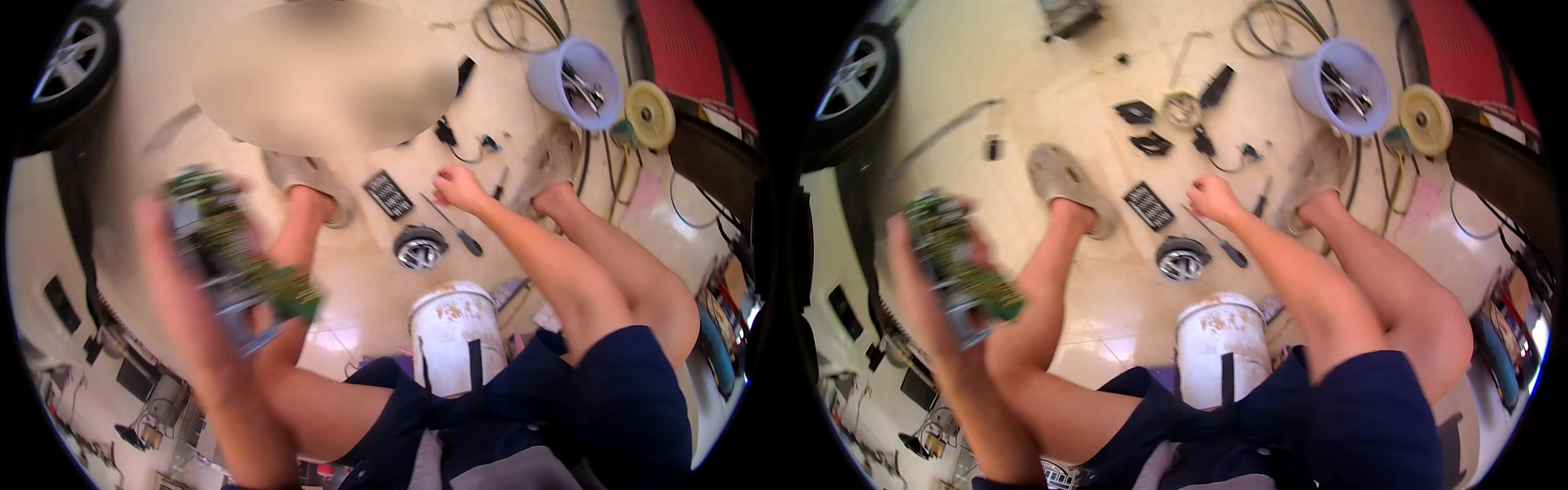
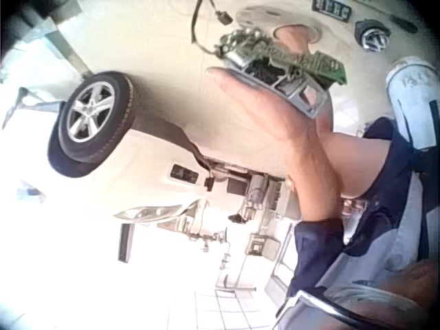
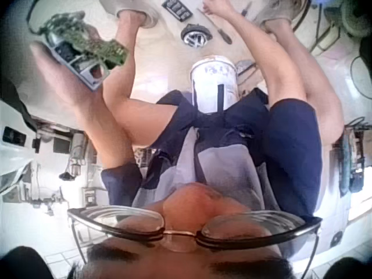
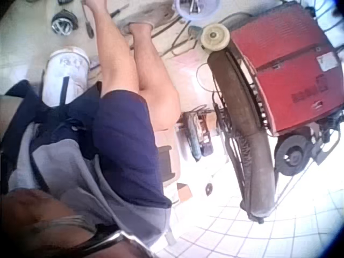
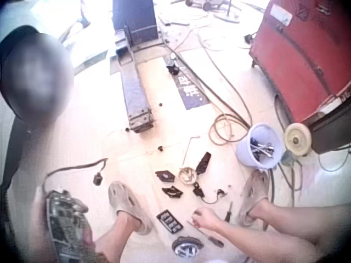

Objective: The person disassembles an electronic component by removing screws with a screwdriver and prying the circuit board away from the metal housing by hand.

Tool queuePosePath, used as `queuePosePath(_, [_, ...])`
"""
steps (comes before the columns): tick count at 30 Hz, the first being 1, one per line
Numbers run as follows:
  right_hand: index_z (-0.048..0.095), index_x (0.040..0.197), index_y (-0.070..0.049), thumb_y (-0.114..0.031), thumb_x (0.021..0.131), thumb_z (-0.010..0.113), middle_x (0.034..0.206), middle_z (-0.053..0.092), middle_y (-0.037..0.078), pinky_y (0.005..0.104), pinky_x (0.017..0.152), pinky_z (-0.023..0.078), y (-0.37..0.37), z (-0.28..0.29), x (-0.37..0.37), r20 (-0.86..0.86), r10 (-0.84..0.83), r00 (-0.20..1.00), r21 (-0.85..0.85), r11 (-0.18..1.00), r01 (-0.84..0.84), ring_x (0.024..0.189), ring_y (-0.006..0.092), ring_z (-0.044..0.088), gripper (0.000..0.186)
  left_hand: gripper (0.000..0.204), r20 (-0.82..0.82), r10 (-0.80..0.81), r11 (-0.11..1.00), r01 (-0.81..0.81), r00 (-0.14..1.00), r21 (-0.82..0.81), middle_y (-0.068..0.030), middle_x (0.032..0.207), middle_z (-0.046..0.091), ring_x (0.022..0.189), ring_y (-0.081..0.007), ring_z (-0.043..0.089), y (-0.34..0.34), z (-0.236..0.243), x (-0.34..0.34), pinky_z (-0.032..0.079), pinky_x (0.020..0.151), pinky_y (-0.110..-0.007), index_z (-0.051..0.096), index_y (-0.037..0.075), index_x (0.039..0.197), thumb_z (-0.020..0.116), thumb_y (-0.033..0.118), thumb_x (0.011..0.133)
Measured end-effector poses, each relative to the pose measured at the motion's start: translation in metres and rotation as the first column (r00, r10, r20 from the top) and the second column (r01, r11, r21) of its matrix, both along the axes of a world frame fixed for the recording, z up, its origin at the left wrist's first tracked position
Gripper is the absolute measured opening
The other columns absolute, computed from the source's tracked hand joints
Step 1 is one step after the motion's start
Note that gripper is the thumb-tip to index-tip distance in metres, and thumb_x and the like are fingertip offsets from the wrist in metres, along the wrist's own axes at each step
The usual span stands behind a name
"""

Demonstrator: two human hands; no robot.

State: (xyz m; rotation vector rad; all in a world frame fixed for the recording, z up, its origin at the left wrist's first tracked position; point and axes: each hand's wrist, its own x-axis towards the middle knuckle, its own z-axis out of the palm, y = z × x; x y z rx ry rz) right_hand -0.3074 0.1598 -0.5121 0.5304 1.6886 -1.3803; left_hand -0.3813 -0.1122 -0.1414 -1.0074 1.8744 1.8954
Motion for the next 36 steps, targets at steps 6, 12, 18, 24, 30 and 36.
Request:
queuePosePath(6, [0.060, 0.099, 0.001, -0.017, 0.092, 0.059, 0.074, 0.062, 0.005, 0.0247, 0.057, 0.046, 0.013, 0.271, -0.102, -0.340, 0.133, 0.931, -0.035, 0.987, -0.154, 0.064, 0.0089, 0.055, 0.019, 0.068, -0.015, 0.079, 0.944, -0.070, 0.997, 0.323, -0.0066, 0.068, 0.060, 0.051, -0.0164, 0.057, 0.060, -0.010, 0.012, 0.049, 0.046, -0.030, 0.062, 0.004, 0.092, 0.022, 0.058, 0.098])
queuePosePath(12, [0.061, 0.101, 0.000, -0.004, 0.087, 0.066, 0.075, 0.062, 0.002, 0.0211, 0.060, 0.047, 0.009, 0.429, -0.079, -0.698, -0.232, 0.677, -0.304, 0.952, 0.013, 0.067, 0.0061, 0.058, 0.016, 0.062, -0.147, 0.001, 0.846, 0.077, 0.989, 0.527, -0.0103, 0.075, 0.064, 0.059, -0.0184, 0.059, 0.085, 0.002, 0.029, 0.049, 0.054, -0.030, 0.062, 0.000, 0.103, 0.024, 0.049, 0.099])
queuePosePath(18, [0.064, 0.104, 0.002, 0.005, 0.081, 0.068, 0.089, 0.065, 0.008, 0.0227, 0.058, 0.049, 0.002, 0.428, -0.061, -0.874, 0.040, 0.484, -0.082, 0.970, -0.229, 0.070, 0.0114, 0.063, 0.024, 0.063, -0.088, 0.006, 0.780, 0.050, 0.996, 0.623, -0.0099, 0.085, 0.067, 0.074, -0.0179, 0.063, 0.105, -0.001, 0.030, 0.054, 0.066, -0.031, 0.062, 0.001, 0.102, 0.023, 0.050, 0.099])
queuePosePath(24, [0.068, 0.094, -0.001, 0.002, 0.073, 0.074, 0.086, 0.058, 0.009, 0.0278, 0.060, 0.046, -0.009, 0.407, -0.074, -0.975, 0.085, 0.204, 0.044, 0.979, -0.201, 0.071, 0.0188, 0.058, 0.022, 0.056, -0.107, -0.003, 0.788, 0.068, 0.994, 0.612, -0.0091, 0.089, 0.065, 0.080, -0.0172, 0.064, 0.105, 0.006, 0.026, 0.054, 0.072, -0.030, 0.060, 0.001, 0.100, 0.024, 0.044, 0.101])
queuePosePath(30, [0.068, 0.092, -0.002, 0.002, 0.072, 0.073, 0.084, 0.055, 0.008, 0.0283, 0.061, 0.045, -0.009, 0.401, -0.080, -0.974, 0.130, 0.188, 0.093, 0.977, -0.192, 0.071, 0.0201, 0.056, 0.021, 0.055, -0.008, 0.005, 0.845, 0.000, 1.000, 0.535, -0.0101, 0.096, 0.066, 0.085, -0.0165, 0.064, 0.106, 0.004, 0.022, 0.053, 0.075, -0.030, 0.061, -0.001, 0.109, 0.027, 0.042, 0.100])
queuePosePath(36, [0.067, 0.091, -0.002, 0.002, 0.072, 0.072, 0.084, 0.055, 0.008, 0.0285, 0.060, 0.045, -0.009, 0.401, -0.082, -0.975, 0.120, 0.188, 0.084, 0.978, -0.189, 0.070, 0.0201, 0.056, 0.020, 0.058, -0.060, -0.028, 0.812, 0.058, 0.998, 0.581, -0.0107, 0.097, 0.066, 0.087, -0.0174, 0.064, 0.109, 0.006, 0.021, 0.053, 0.075, -0.030, 0.060, -0.002, 0.110, 0.024, 0.043, 0.100])
